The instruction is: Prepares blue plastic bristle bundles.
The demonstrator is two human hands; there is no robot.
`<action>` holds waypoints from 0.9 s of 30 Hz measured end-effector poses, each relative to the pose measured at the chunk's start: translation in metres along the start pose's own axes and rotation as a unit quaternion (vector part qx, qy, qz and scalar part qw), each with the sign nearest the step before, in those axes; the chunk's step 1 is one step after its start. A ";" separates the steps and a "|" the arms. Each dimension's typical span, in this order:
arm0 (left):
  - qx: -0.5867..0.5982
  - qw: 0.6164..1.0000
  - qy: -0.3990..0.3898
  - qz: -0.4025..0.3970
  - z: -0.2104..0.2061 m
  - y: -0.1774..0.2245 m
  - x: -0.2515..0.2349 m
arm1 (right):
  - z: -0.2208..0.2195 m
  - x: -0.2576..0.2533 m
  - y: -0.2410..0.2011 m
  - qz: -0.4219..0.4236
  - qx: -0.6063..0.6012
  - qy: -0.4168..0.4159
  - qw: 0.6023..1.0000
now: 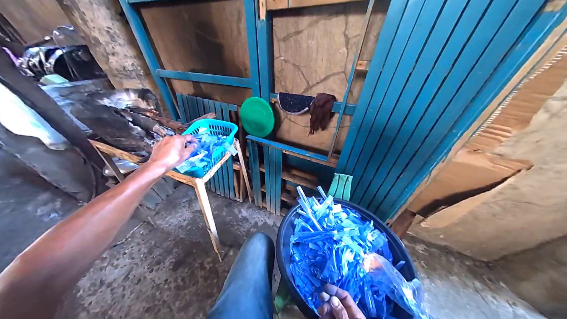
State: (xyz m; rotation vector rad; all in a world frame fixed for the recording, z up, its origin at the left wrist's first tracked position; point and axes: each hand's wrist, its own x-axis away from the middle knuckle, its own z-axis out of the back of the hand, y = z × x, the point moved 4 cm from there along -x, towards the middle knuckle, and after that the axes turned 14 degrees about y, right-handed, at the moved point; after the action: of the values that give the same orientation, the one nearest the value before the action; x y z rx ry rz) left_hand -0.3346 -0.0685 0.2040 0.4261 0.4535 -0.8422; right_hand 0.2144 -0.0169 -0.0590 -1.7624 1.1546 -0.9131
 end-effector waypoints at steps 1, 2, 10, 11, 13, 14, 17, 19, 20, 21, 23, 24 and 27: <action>-0.015 1.000 -0.003 -0.003 0.007 0.007 0.002 | 0.000 0.001 -0.001 -0.005 0.008 0.006 1.000; -0.039 0.999 -0.005 -0.011 0.014 0.014 0.004 | -0.001 0.003 -0.002 -0.010 0.017 0.013 1.000; 0.098 0.963 0.032 -0.249 0.031 0.115 0.058 | 0.009 -0.003 -0.007 0.022 0.027 0.062 0.997; 0.170 0.948 0.003 -0.271 0.019 0.138 0.077 | 0.012 -0.006 -0.010 0.026 0.042 0.078 0.996; 0.275 0.904 -0.112 -0.308 -0.025 0.189 0.121 | 0.017 -0.012 -0.013 0.030 0.079 0.110 0.990; 0.287 0.879 -0.187 -0.333 -0.054 0.214 0.147 | 0.020 -0.014 -0.012 0.029 0.088 0.118 0.989; 0.196 0.801 -0.408 -0.392 -0.136 0.275 0.225 | 0.024 -0.016 -0.011 0.024 0.089 0.129 0.987; 0.085 0.759 -0.493 -0.416 -0.179 0.298 0.266 | 0.024 -0.015 -0.010 0.028 0.083 0.129 0.988; 0.036 0.745 -0.516 -0.421 -0.196 0.305 0.281 | 0.024 -0.014 -0.010 0.031 0.080 0.128 0.988; -0.006 0.736 -0.530 -0.421 -0.211 0.309 0.293 | 0.024 -0.014 -0.010 0.033 0.077 0.127 0.988; -0.075 0.720 -0.550 -0.418 -0.227 0.314 0.310 | 0.023 -0.015 -0.009 0.035 0.071 0.126 0.989; -0.104 0.710 -0.556 -0.420 -0.231 0.316 0.315 | 0.023 -0.016 -0.009 0.034 0.068 0.126 0.989; -0.152 0.691 -0.557 -0.435 -0.242 0.319 0.326 | 0.022 -0.017 -0.008 0.033 0.068 0.123 0.990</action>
State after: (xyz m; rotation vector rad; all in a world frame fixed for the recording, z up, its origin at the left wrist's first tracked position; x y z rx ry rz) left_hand 0.0549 0.0499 -0.1140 -0.7244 -0.4296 -1.7210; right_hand 0.2310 0.0065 -0.0629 -1.5241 1.2661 -1.1655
